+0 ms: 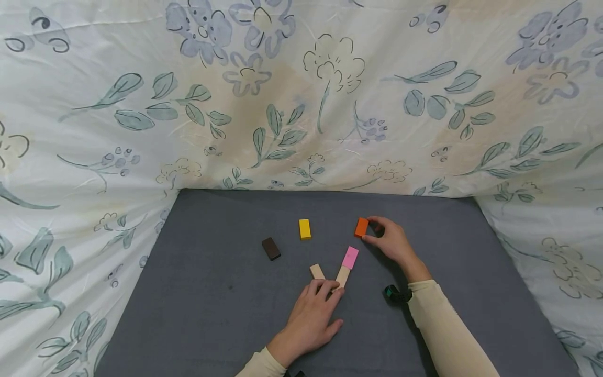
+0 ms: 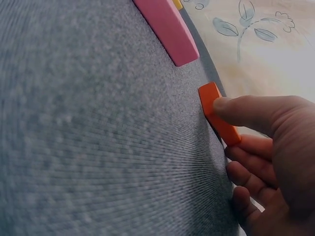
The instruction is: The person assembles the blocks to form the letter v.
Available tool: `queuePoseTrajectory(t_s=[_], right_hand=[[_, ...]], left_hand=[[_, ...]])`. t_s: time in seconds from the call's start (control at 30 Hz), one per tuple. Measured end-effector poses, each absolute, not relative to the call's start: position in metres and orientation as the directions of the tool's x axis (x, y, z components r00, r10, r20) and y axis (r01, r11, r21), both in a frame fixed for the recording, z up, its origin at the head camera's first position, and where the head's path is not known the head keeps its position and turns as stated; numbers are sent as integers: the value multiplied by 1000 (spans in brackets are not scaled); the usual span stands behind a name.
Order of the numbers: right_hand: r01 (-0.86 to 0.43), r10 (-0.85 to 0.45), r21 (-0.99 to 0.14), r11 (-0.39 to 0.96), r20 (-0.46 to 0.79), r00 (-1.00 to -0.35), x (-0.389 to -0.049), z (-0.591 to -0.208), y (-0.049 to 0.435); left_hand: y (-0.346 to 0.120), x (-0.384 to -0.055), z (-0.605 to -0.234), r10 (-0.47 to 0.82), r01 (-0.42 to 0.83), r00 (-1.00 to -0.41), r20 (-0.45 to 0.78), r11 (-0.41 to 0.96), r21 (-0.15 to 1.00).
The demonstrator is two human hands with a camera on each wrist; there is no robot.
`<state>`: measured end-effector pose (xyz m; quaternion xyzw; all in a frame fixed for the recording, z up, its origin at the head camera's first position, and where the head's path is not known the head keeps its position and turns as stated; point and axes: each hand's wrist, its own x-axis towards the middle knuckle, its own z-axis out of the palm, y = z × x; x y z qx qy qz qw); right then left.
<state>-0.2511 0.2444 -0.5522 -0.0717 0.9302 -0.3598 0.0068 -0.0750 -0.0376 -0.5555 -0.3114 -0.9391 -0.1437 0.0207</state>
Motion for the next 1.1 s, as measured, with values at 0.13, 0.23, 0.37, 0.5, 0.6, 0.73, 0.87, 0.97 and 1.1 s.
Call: queuePoseTrajectory(t_s=[0.13, 0.23, 0.37, 0.5, 0.6, 0.73, 0.87, 0.97, 1.1], right_hand=[[-119, -129, -667, 736, 34, -991, -250, -552, 244], [-114, -123, -663, 740, 33, -992, -249, -551, 244], [-110, -119, -660, 743, 32, -992, -248, -551, 243], [-114, -118, -661, 741, 39, -992, -248, -551, 243], [-118, -120, -664, 738, 43, -992, -247, -551, 243], [-117, -120, -667, 736, 42, -992, -247, -552, 243], [-119, -121, -669, 733, 44, -992, -247, -552, 242], [-123, -124, -673, 729, 46, -991, -247, -552, 242], [-121, -124, -676, 727, 43, -991, -247, -552, 242]], left_hand=[[-37, -75, -555, 579, 590, -806, 123, 766, 255], [-37, -75, -555, 579, 589, -806, 118, 768, 253], [-38, -75, -555, 579, 587, -807, 114, 767, 258], [-38, -75, -555, 581, 592, -804, 127, 764, 257], [-38, -75, -555, 582, 596, -802, 134, 762, 255], [-38, -74, -555, 582, 595, -802, 133, 763, 254], [-38, -74, -555, 582, 596, -802, 137, 762, 252], [-38, -75, -555, 582, 597, -802, 138, 762, 252], [-38, -75, -554, 583, 596, -802, 133, 763, 250]])
